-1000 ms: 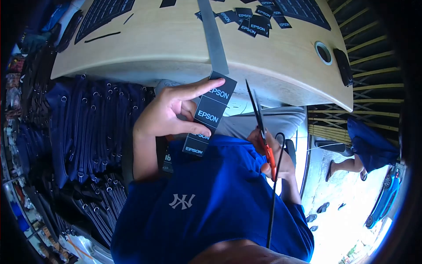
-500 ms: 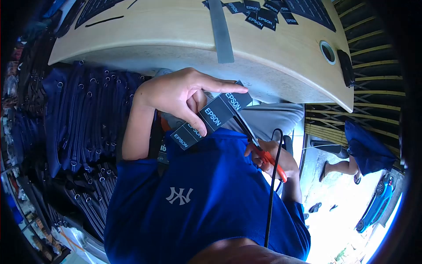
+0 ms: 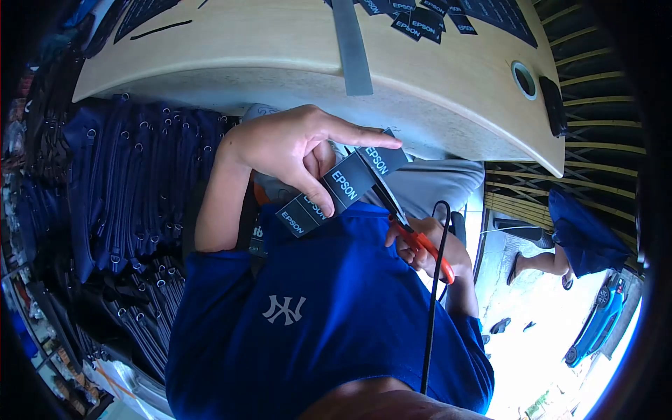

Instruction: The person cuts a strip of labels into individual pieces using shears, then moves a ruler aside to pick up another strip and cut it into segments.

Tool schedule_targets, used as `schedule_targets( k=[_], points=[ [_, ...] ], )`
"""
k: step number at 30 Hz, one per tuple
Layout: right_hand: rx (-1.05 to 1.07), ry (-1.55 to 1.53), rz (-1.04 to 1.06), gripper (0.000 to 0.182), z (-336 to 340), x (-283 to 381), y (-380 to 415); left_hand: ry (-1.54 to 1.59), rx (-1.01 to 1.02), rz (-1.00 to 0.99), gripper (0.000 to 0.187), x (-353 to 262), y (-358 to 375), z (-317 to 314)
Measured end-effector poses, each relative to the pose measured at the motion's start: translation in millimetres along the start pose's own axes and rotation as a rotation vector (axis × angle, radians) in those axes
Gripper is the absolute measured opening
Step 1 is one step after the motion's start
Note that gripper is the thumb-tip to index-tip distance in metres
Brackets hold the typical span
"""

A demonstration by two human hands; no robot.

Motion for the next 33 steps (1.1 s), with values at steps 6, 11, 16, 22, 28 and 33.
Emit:
schedule_targets(
  k=[6, 11, 16, 22, 28, 33],
  points=[
    [0.023, -0.022, -0.070, 0.069, 0.1, 5.8, -3.0, 0.030, -0.003, -0.027, 0.091, 1.8, -2.5, -0.9],
    [0.019, -0.036, -0.119, 0.067, 0.0, 5.2, -2.9, 0.066, 0.007, -0.077, 0.091, -3.7, -3.2, -0.8],
    [-0.008, -0.004, -0.102, 0.065, 0.3, 9.4, -4.7, 0.093, 0.018, -0.059, 0.093, -0.7, -5.1, -1.0],
    [-0.038, 0.038, -0.116, 0.065, 1.2, 5.8, -2.2, 0.068, 0.021, -0.006, 0.093, 3.7, -5.7, 0.0],
    [-0.022, 0.095, -0.162, 0.061, 1.0, 4.4, -1.7, 0.050, 0.020, -0.030, 0.093, -3.4, -5.5, 1.2],
    [-0.039, 0.122, -0.211, 0.059, 2.7, 2.9, 0.3, 0.069, 0.023, -0.051, 0.093, 0.5, -6.1, 1.1]
  ],
)
Point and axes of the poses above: each hand's wrist, its own y-axis away from the middle knuckle, its own z-axis out of the back of the hand, x = y × z, the point moved 7 cm from there along -y, towards the middle knuckle, and after that the axes turned 11 degrees about z, right-handed, at the moved point
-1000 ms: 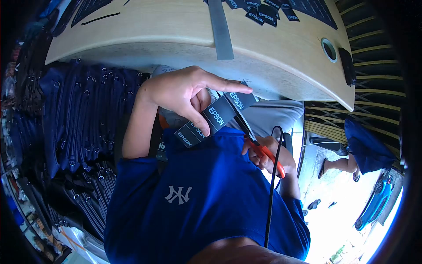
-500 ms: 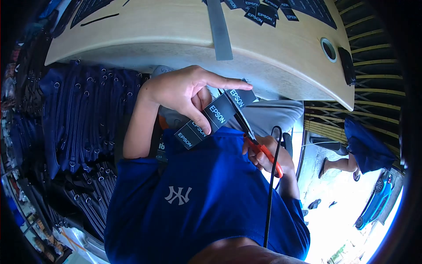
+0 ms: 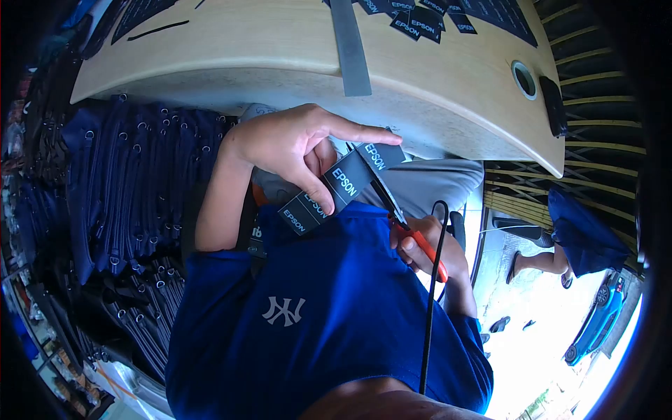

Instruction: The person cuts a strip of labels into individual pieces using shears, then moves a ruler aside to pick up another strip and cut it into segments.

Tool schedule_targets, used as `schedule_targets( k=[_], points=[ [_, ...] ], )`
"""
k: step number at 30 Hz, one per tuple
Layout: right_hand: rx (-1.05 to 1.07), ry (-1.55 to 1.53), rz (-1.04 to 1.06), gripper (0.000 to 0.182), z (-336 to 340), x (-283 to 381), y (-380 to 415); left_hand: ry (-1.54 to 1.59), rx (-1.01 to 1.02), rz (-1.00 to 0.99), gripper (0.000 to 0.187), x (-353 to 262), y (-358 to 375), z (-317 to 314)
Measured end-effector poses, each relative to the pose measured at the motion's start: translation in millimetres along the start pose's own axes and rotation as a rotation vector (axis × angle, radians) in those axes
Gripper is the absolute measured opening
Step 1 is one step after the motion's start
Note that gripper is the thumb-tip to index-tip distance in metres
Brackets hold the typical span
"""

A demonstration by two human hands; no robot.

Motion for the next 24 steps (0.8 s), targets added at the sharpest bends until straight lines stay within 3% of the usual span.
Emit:
schedule_targets(
  k=[9, 17, 24],
  points=[
    [-0.041, 0.031, -0.121, 0.051, -0.4, -1.8, 2.0, 0.009, 0.005, 0.088, 0.091, 9.2, -0.5, 2.3],
    [-0.112, -0.008, -0.090, 0.049, 0.5, -10.8, 5.4, 0.087, -0.035, 0.096, 0.091, -9.2, -2.0, 14.3],
    [-0.218, -0.022, -0.041, 0.049, -1.8, -13.5, 16.6, -0.316, -0.336, 0.017, 0.085, -55.9, -42.5, 89.4]
  ],
)
Point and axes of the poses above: each hand's wrist, its own y-axis away from the middle knuckle, its own z-axis out of the back of the hand, x = y × z, the point moved 7 cm from there along -y, towards the middle knuckle, and after that the axes turned 11 degrees about z, right-handed, at the moved point
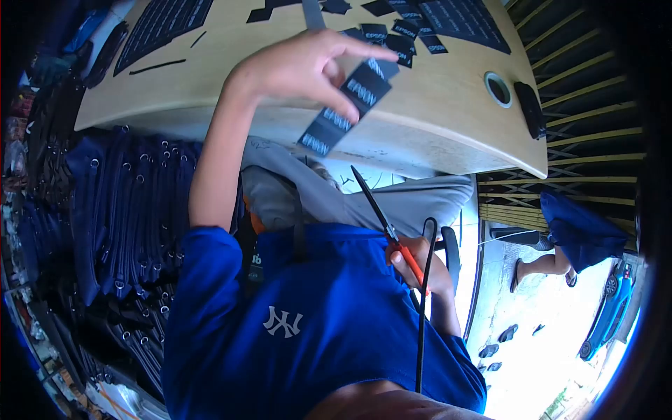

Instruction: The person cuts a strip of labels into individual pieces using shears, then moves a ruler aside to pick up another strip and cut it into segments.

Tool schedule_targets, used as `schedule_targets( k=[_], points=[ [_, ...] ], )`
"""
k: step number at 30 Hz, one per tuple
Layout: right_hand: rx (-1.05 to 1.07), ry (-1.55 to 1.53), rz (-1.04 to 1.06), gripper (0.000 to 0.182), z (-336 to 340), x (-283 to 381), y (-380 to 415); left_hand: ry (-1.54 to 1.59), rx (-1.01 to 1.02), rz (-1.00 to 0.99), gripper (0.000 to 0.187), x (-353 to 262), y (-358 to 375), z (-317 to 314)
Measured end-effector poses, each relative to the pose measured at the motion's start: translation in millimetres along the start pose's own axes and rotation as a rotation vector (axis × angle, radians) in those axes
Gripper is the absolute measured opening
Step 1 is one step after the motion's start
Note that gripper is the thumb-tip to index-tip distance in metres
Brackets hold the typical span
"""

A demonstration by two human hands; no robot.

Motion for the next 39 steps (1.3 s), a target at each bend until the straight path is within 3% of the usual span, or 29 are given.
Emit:
schedule_targets(
  k=[1, 3, 5, 7, 11, 13, 15, 17, 20, 25, 30, 33, 34, 37, 39],
  points=[
    [-0.008, -0.005, 0.000, 0.049, 0.1, 1.5, 0.0, -0.172, -0.021, 0.135, 0.083, 2.3, -13.8, 11.7],
    [-0.038, -0.036, -0.014, 0.048, 1.0, 2.7, 0.8, -0.205, -0.105, -0.030, 0.084, -6.6, -34.1, 27.9],
    [-0.151, -0.004, 0.100, 0.049, 3.7, 7.1, 1.1, -0.289, -0.154, -0.108, 0.087, -10.7, -38.9, 40.0],
    [-0.144, -0.042, 0.100, 0.054, 5.4, 3.9, 0.5, -0.224, -0.171, 0.064, 0.090, -0.9, -33.8, 52.3],
    [-0.234, -0.265, 0.168, 0.069, -1.7, 5.2, -10.8, -0.057, -0.391, -0.127, 0.093, -6.7, 6.5, 47.3],
    [-0.310, -0.337, 0.245, 0.069, -0.1, 13.4, -22.0, 0.100, -0.323, -0.215, 0.091, -17.7, 30.1, 17.7],
    [-0.291, -0.349, 0.324, 0.061, 3.6, 21.8, -40.8, 0.189, -0.252, -0.093, 0.088, -15.0, 46.6, -12.8],
    [-0.412, -0.292, 0.402, 0.040, 8.0, 32.0, -56.3, 0.188, -0.240, -0.013, 0.085, -18.4, 57.6, -35.7],
    [-0.497, -0.489, 0.360, 0.014, 10.6, 51.3, -71.6, 0.190, -0.237, 0.032, 0.085, -16.4, 65.8, -50.9],
    [-0.496, -0.559, 0.320, 0.013, 8.5, 51.5, -78.0, 0.268, -0.295, 0.011, 0.079, -7.7, 74.1, -55.8],
    [-0.612, -0.398, 0.354, 0.011, 14.1, 56.8, -82.5, 0.446, -0.486, -0.128, 0.064, -6.0, 90.5, -56.4],
    [-0.653, -0.425, 0.370, 0.010, 13.2, 61.8, -85.7, 0.344, -0.445, -0.173, 0.054, 0.0, 100.2, -65.3],
    [-0.650, -0.427, 0.371, 0.010, 12.6, 61.1, -86.1, 0.320, -0.460, -0.173, 0.046, -2.5, 100.4, -65.8],
    [-0.571, -0.449, 0.391, 0.018, 8.8, 56.1, -86.3, 0.324, -0.447, -0.083, 0.049, 0.4, 99.6, -67.0],
    [-0.444, -0.442, 0.492, 0.045, 5.8, 57.9, -83.4, 0.267, -0.413, -0.051, 0.053, 5.0, 101.4, -63.0]
  ],
)
Point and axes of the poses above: each hand's wrist, its own y-axis away from the middle knuckle, its own z-axis out of the back of the hand, x = y × z, the point moved 7 cm from there along -y, towards the middle knuckle, and after that the axes turned 11 degrees about z, right-handed, at the moved point
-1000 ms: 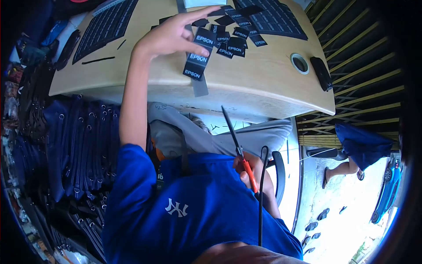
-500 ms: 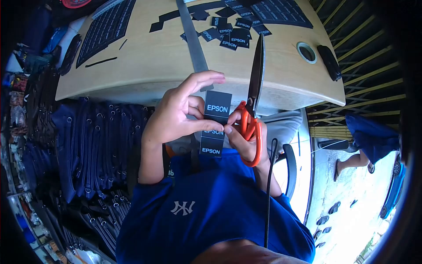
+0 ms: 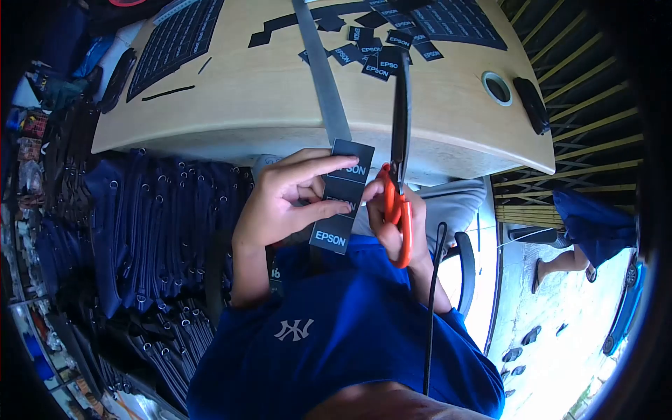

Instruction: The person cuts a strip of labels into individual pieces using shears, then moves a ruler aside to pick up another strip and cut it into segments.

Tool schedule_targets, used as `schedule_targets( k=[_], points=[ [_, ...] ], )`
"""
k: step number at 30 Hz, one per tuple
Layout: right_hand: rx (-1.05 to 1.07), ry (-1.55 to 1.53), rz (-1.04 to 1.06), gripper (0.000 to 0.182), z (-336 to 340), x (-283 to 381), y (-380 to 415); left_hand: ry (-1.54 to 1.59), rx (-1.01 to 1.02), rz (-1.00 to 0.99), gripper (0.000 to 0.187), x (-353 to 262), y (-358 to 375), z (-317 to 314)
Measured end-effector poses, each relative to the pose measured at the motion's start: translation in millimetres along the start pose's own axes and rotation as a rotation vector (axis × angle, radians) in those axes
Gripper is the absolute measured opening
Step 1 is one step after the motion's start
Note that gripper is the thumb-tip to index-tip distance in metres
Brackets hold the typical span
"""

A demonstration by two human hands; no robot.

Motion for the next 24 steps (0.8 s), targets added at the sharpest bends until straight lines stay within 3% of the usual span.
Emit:
schedule_targets(
  k=[1, 5, 8, 16, 23, 24],
  points=[
    [0.094, -0.034, -0.154, 0.076, -0.3, -4.6, 6.5, -0.062, 0.037, 0.023, 0.056, 2.6, -0.9, 2.0],
    [0.139, -0.048, -0.177, 0.091, 6.3, -7.0, 23.4, -0.065, 0.169, 0.057, 0.066, 2.5, -6.5, 10.2],
    [0.314, 0.138, -0.246, 0.090, 26.0, -15.7, 45.8, -0.065, 0.272, 0.196, 0.066, 12.2, -12.0, 16.3],
    [0.620, 0.301, -0.421, 0.074, 41.2, 0.1, 69.7, -0.219, 0.474, 0.210, 0.075, 11.4, -27.0, 28.1],
    [0.624, 0.222, -0.386, 0.071, 29.1, -1.4, 57.6, -0.198, 0.607, 0.111, 0.078, 3.8, -32.9, 3.3],
    [0.630, 0.237, -0.441, 0.083, 27.6, -2.2, 55.8, -0.195, 0.607, 0.112, 0.078, 4.9, -34.1, 1.5]
  ],
)
Point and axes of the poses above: each hand's wrist, its own y-axis away from the middle knuckle, its own z-axis out of the back of the hand, x = y × z, the point moved 7 cm from there along -y, towards the middle knuckle, and after that the axes turned 11 degrees about z, right-handed, at the moved point
